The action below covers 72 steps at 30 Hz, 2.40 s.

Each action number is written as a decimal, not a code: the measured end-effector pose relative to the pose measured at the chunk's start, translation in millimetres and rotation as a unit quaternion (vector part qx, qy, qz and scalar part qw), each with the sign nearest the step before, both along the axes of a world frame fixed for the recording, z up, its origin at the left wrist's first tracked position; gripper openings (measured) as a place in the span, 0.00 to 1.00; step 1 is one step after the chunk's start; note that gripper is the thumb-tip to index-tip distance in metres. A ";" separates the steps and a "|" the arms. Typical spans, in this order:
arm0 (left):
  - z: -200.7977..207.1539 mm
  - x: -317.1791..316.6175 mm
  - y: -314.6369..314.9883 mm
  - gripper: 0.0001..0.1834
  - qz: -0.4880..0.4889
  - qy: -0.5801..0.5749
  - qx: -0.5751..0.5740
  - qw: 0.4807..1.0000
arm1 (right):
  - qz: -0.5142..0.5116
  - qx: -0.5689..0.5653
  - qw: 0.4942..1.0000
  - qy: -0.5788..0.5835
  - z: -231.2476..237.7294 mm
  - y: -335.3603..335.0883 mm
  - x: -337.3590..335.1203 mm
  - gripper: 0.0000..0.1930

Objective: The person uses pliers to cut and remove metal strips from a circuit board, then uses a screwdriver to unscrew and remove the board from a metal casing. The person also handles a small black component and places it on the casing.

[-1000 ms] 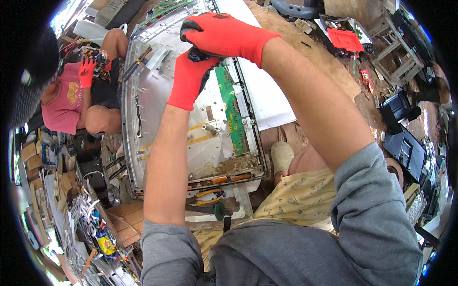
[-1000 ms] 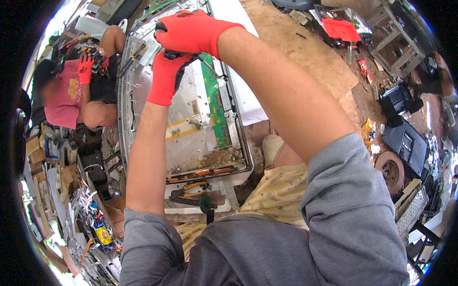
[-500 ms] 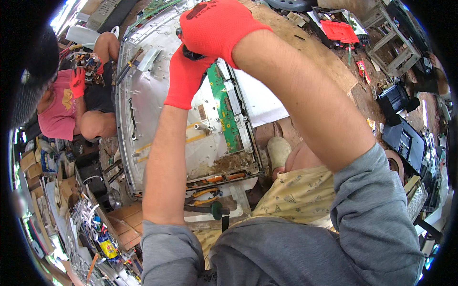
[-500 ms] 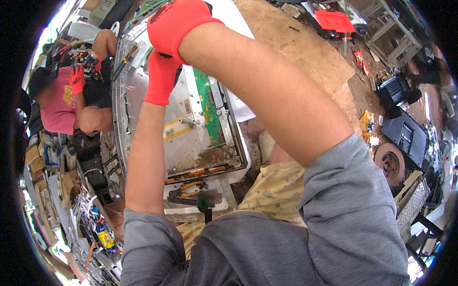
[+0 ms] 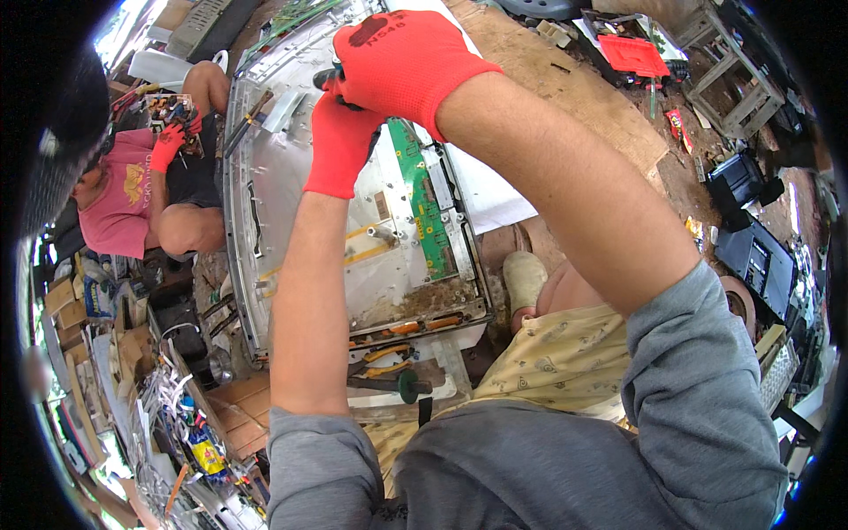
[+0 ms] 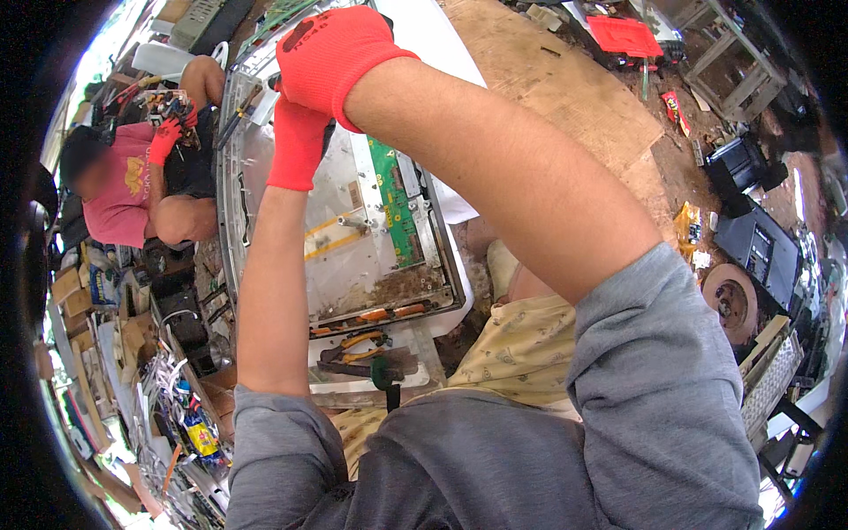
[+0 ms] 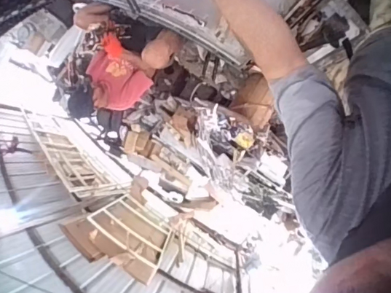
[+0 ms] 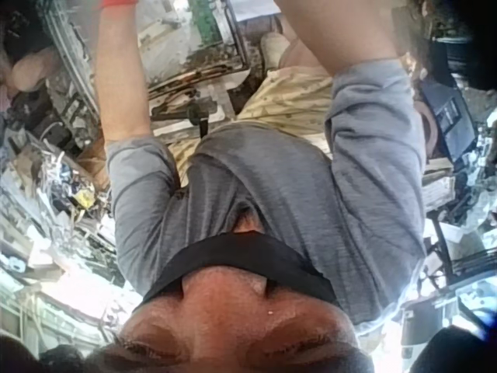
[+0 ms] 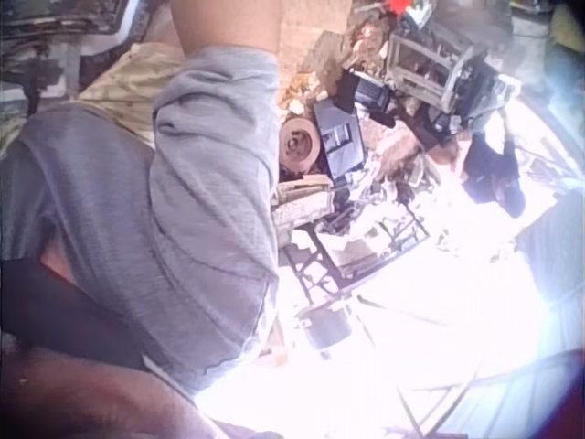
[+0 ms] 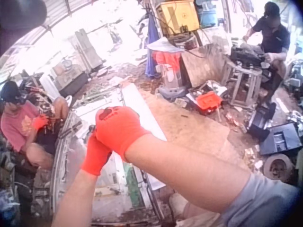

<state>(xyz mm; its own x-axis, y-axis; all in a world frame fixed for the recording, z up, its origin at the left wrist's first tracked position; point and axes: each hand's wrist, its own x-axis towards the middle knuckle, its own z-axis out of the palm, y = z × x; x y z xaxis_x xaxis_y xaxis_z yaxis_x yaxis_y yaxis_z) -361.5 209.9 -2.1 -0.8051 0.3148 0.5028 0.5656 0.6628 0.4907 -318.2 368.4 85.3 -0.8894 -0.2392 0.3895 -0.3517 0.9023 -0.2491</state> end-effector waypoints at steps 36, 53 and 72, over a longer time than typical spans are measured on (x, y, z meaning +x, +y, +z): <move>4.1 4.2 7.0 0.19 -0.027 -0.062 0.061 0.996 | 0.141 -0.069 0.988 0.010 -15.5 3.5 -21.0 0.20; 8.1 12.6 -1.8 0.19 -0.018 -0.211 0.058 0.976 | 0.171 -0.133 0.976 -0.031 -13.3 10.2 -23.2 0.24; -4.4 -2.1 -11.3 0.18 -0.036 0.108 -0.055 0.992 | 0.135 -0.083 0.987 -0.013 -6.1 -2.4 -4.6 0.23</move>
